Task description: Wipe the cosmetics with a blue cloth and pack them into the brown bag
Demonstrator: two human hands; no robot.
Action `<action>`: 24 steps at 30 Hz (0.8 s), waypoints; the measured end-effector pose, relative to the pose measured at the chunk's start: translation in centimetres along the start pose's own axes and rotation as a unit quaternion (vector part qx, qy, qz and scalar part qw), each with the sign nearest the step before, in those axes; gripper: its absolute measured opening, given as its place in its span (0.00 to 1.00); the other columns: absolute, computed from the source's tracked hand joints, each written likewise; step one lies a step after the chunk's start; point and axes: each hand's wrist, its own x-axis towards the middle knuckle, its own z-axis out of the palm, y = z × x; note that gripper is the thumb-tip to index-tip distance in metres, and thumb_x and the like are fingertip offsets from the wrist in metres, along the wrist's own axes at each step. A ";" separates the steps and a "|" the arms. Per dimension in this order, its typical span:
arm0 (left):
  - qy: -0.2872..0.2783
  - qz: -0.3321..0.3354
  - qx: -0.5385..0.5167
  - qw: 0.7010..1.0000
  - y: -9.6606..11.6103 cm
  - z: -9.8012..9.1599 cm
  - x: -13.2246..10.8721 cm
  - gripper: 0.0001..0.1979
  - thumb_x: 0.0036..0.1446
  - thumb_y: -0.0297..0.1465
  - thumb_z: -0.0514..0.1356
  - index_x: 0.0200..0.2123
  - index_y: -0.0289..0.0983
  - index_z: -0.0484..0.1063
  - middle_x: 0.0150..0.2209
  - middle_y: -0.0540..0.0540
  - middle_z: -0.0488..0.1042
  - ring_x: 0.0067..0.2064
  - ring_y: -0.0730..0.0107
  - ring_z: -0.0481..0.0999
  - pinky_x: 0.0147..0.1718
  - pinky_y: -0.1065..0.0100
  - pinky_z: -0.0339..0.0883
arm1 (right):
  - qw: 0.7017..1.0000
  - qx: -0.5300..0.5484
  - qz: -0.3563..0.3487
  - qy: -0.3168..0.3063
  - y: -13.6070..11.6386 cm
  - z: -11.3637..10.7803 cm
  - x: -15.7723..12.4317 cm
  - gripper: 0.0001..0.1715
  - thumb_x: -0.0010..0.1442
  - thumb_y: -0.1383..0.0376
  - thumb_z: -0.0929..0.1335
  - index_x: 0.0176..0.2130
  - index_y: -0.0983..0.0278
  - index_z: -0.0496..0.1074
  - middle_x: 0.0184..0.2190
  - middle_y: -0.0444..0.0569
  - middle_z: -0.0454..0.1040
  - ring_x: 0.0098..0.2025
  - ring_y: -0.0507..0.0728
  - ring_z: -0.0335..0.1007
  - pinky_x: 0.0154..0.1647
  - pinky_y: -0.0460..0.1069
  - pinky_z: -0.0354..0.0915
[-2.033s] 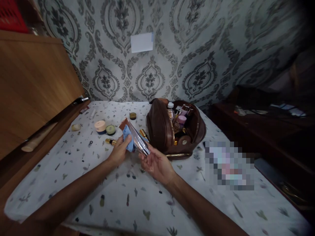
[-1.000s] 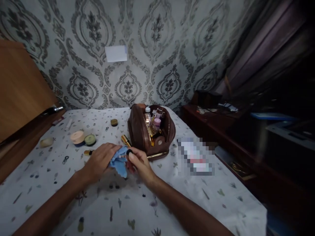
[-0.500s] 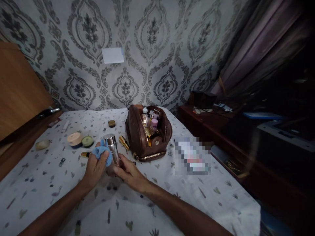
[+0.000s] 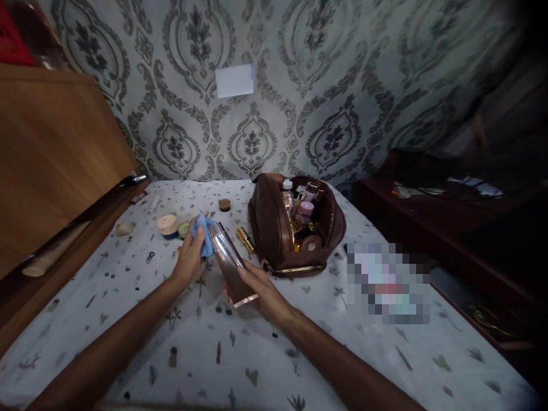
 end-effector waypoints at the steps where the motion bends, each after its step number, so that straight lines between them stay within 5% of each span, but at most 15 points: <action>1: -0.024 0.000 -0.019 1.000 0.1 -0.2 0.2 0.27 0.62 0.55 0.56 0.54 0.43 0.69 0.46 0.45 0.76 0.45 0.63 0.76 0.42 0.65 0.71 | 1.000 0.007 0.014 -0.004 -0.1 0.0 0.0 0.33 0.54 0.40 0.73 0.47 0.61 0.74 0.27 0.45 0.76 0.26 0.53 0.71 0.27 0.47 0.65; 4: -0.083 0.010 -0.014 0.996 0.6 -0.9 0.5 0.25 0.60 0.51 0.61 0.52 0.40 0.72 0.40 0.45 0.76 0.38 0.65 0.75 0.36 0.67 0.70 | 0.997 0.038 0.069 -0.023 -0.6 -0.2 -0.1 0.36 0.51 0.36 0.72 0.40 0.63 0.75 0.25 0.46 0.76 0.25 0.52 0.70 0.27 0.47 0.64; 8: -0.080 0.062 0.074 0.992 1.4 -1.5 0.7 0.19 0.61 0.48 0.60 0.44 0.38 0.75 0.29 0.51 0.70 0.28 0.73 0.67 0.26 0.72 0.63 | 0.984 0.092 0.149 -0.038 -1.0 -0.2 -0.1 0.39 0.55 0.33 0.67 0.38 0.65 0.77 0.26 0.47 0.75 0.28 0.53 0.70 0.33 0.49 0.69; 13: -0.104 0.090 0.126 0.983 2.1 -1.7 0.7 0.18 0.64 0.48 0.57 0.40 0.38 0.72 0.25 0.53 0.66 0.25 0.73 0.66 0.24 0.72 0.62 | 0.980 0.098 0.169 -0.034 -1.2 0.2 -0.4 0.36 0.60 0.37 0.66 0.44 0.65 0.77 0.26 0.47 0.73 0.25 0.52 0.65 0.21 0.45 0.57; 19: -0.104 0.115 0.162 0.974 2.1 -1.9 1.0 0.17 0.63 0.46 0.57 0.33 0.38 0.71 0.27 0.51 0.66 0.28 0.72 0.66 0.28 0.70 0.62 | 0.992 -0.122 0.012 0.022 -0.9 -0.2 -0.1 0.31 0.58 0.37 0.67 0.34 0.61 0.73 0.25 0.42 0.66 0.25 0.51 0.56 0.24 0.47 0.51; 24: -0.085 0.108 0.176 0.975 2.1 -1.9 1.0 0.17 0.63 0.44 0.58 0.29 0.38 0.68 0.26 0.52 0.63 0.28 0.71 0.64 0.28 0.70 0.60 | 0.911 -0.381 -0.137 0.079 -1.1 -0.3 -0.2 0.23 0.65 0.48 0.64 0.46 0.62 0.73 0.35 0.46 0.71 0.38 0.56 0.65 0.40 0.51 0.61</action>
